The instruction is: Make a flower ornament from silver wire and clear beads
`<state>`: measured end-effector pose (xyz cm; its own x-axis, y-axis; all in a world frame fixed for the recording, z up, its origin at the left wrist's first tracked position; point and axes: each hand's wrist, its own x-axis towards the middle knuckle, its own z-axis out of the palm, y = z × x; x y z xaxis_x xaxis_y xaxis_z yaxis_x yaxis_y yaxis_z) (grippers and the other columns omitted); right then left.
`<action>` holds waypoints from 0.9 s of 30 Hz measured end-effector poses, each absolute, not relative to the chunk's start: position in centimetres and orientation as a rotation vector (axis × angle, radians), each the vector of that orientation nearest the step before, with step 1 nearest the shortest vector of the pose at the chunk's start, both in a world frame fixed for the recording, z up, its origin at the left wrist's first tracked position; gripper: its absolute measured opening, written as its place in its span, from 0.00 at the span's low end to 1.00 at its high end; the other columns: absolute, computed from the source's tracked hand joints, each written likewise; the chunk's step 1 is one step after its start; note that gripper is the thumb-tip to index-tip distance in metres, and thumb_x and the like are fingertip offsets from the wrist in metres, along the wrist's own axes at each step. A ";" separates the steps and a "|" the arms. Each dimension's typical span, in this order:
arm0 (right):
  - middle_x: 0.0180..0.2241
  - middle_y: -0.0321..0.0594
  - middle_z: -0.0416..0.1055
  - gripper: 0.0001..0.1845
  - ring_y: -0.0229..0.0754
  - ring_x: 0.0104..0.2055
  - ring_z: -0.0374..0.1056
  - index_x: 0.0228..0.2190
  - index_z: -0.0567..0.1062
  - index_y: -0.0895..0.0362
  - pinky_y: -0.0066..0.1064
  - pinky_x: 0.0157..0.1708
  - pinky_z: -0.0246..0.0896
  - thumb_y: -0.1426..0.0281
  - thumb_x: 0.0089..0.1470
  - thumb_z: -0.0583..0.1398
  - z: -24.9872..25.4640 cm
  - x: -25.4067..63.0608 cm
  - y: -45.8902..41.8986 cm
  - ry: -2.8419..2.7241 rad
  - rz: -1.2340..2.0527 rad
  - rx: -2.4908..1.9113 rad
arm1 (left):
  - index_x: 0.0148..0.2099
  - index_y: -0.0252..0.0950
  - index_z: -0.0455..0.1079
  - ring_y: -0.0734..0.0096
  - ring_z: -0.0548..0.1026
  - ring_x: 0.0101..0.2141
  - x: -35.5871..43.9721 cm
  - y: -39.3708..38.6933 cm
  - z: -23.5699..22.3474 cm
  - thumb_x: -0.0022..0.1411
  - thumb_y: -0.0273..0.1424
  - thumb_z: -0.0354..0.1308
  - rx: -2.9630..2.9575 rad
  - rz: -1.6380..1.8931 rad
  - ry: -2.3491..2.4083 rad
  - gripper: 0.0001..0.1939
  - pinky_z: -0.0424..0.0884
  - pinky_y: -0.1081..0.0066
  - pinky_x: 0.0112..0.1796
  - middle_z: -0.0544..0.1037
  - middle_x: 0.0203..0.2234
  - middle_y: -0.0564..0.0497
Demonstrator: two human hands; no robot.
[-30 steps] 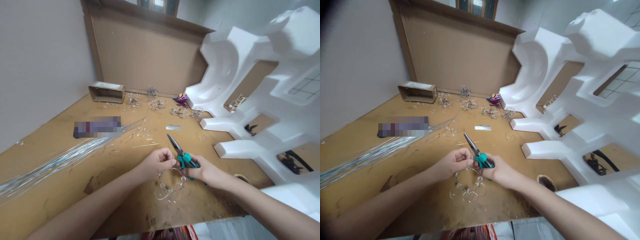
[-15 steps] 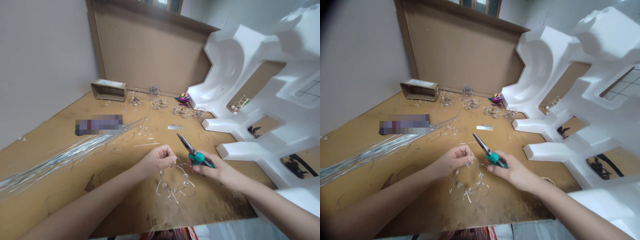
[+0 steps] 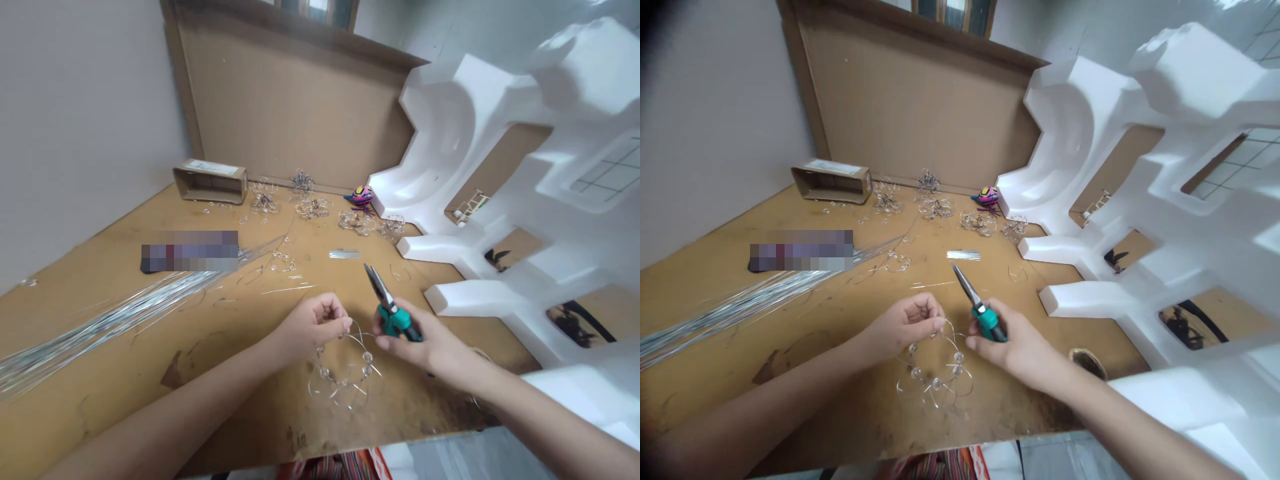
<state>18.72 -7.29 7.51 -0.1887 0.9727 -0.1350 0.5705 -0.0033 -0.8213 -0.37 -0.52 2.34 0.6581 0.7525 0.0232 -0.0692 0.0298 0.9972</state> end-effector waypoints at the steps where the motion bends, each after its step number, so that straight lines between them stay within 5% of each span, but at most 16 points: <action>1: 0.31 0.37 0.67 0.11 0.38 0.32 0.62 0.31 0.65 0.55 0.31 0.34 0.58 0.64 0.46 0.59 6.9 17.9 -7.1 -1.743 1.171 -1.548 | 0.26 0.35 0.59 0.78 0.65 0.24 -0.3 -0.6 2.3 0.51 0.33 0.57 1.419 0.706 0.619 0.10 0.60 0.75 0.27 0.68 0.22 0.55; 8: 0.23 0.32 0.63 0.16 0.36 0.26 0.63 0.29 0.63 0.56 0.30 0.29 0.58 0.64 0.40 0.63 5.0 15.6 -6.4 -1.363 1.439 -1.406 | 0.28 0.36 0.58 0.71 0.72 0.27 -0.1 -1.0 2.0 0.53 0.34 0.56 1.394 0.673 0.532 0.10 0.65 0.70 0.31 0.74 0.25 0.50; 18: 0.24 0.32 0.61 0.09 0.35 0.26 0.56 0.27 0.63 0.56 0.28 0.28 0.53 0.68 0.43 0.59 5.6 15.7 -6.6 -1.529 1.082 -1.520 | 0.30 0.36 0.61 0.73 0.68 0.29 -0.3 -1.6 1.6 0.57 0.34 0.52 1.649 0.827 0.644 0.07 0.63 0.71 0.33 0.71 0.26 0.52; 27: 0.25 0.33 0.61 0.08 0.35 0.28 0.57 0.29 0.64 0.56 0.27 0.29 0.54 0.71 0.43 0.58 5.6 16.2 -6.8 -1.543 1.188 -1.489 | 0.29 0.35 0.60 0.74 0.66 0.29 -0.1 -1.3 1.6 0.56 0.32 0.52 1.551 0.771 0.585 0.06 0.61 0.72 0.32 0.69 0.26 0.53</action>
